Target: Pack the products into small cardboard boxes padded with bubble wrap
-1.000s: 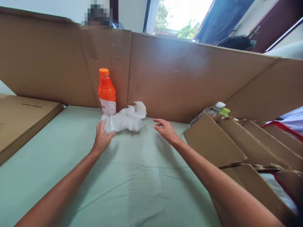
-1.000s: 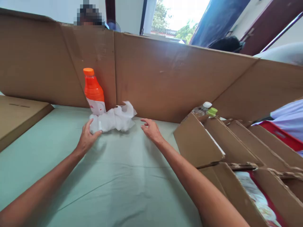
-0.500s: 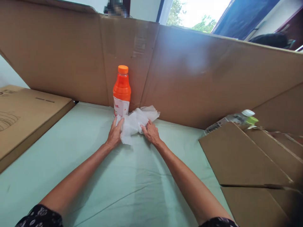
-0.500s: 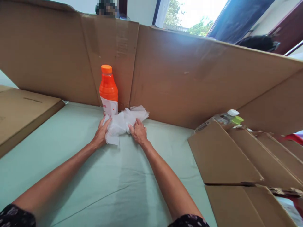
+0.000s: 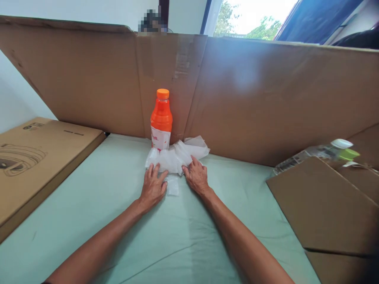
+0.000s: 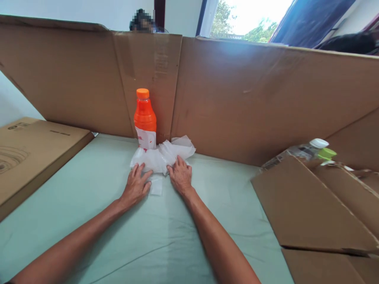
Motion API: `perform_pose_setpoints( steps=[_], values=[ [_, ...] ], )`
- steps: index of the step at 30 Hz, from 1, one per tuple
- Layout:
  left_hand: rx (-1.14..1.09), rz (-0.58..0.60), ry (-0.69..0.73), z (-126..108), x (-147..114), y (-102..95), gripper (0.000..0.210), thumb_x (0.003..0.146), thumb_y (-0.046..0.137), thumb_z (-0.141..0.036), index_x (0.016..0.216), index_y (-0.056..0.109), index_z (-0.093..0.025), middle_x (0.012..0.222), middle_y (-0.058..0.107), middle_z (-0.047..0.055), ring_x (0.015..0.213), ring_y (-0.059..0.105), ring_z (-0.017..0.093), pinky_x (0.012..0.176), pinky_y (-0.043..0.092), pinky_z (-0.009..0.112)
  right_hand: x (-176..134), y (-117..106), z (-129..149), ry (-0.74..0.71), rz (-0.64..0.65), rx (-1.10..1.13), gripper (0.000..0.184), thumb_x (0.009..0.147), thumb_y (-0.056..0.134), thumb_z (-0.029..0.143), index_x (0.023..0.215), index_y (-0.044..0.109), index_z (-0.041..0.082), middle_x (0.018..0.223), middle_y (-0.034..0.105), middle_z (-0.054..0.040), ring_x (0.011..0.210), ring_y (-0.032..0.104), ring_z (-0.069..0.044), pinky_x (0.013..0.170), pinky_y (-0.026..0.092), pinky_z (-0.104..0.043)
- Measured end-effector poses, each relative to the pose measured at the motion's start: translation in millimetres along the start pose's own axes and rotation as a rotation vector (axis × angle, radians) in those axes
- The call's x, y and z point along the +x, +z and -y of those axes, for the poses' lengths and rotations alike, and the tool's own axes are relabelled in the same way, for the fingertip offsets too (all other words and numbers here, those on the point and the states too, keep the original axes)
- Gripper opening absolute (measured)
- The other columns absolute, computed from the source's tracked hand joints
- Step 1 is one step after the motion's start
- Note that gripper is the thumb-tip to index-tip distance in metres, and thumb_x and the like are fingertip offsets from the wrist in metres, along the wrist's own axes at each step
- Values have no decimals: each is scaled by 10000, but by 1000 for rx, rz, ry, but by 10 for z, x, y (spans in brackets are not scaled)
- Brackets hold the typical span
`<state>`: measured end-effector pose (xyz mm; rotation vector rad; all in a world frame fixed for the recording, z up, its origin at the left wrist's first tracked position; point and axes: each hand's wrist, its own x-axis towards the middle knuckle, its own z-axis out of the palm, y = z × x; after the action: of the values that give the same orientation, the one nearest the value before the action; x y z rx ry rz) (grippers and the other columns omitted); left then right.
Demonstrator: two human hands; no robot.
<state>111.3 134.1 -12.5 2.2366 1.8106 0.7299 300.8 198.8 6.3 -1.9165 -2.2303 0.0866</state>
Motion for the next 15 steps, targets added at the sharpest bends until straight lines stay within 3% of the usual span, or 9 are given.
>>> perform_pose_setpoints(
  steps=[4,7,9,12,15],
  values=[
    [41,7,-17,43,-58,-109,461,865,586,-195,1325,622,-212,1586,356,177,1481,263,419,1142,289,653,40,-153,-8,-25,35,-7,425,1000,431,365,1309,583,115,1555,420,-172,1342,468,-321,1018,383,-453],
    [58,-26,20,73,-326,-280,461,892,562,-230,1351,600,-201,1618,293,189,1486,276,399,1152,270,651,25,-394,14,-23,40,6,492,935,558,353,1365,543,113,1413,564,-199,1202,579,-343,974,404,-469],
    [65,-33,70,106,-566,-346,457,912,529,-256,1360,592,-192,1589,354,189,1466,329,374,1158,287,623,-83,-575,52,9,13,12,536,909,595,316,1399,514,113,1386,580,-209,1213,575,-349,995,388,-485],
    [54,35,188,244,-932,-342,432,924,484,-314,1309,638,-191,1470,522,176,1404,428,371,1122,358,620,-456,-765,130,55,-28,24,486,923,586,306,1387,539,166,1473,520,-166,1307,519,-298,1064,350,-457],
    [15,114,298,502,-1229,-280,427,926,453,-396,1220,695,-203,1401,585,171,1332,511,384,1085,398,648,-1085,-776,225,43,-34,51,399,910,630,344,1294,617,236,1462,554,-78,1307,526,-217,1083,352,-375]
  ],
)
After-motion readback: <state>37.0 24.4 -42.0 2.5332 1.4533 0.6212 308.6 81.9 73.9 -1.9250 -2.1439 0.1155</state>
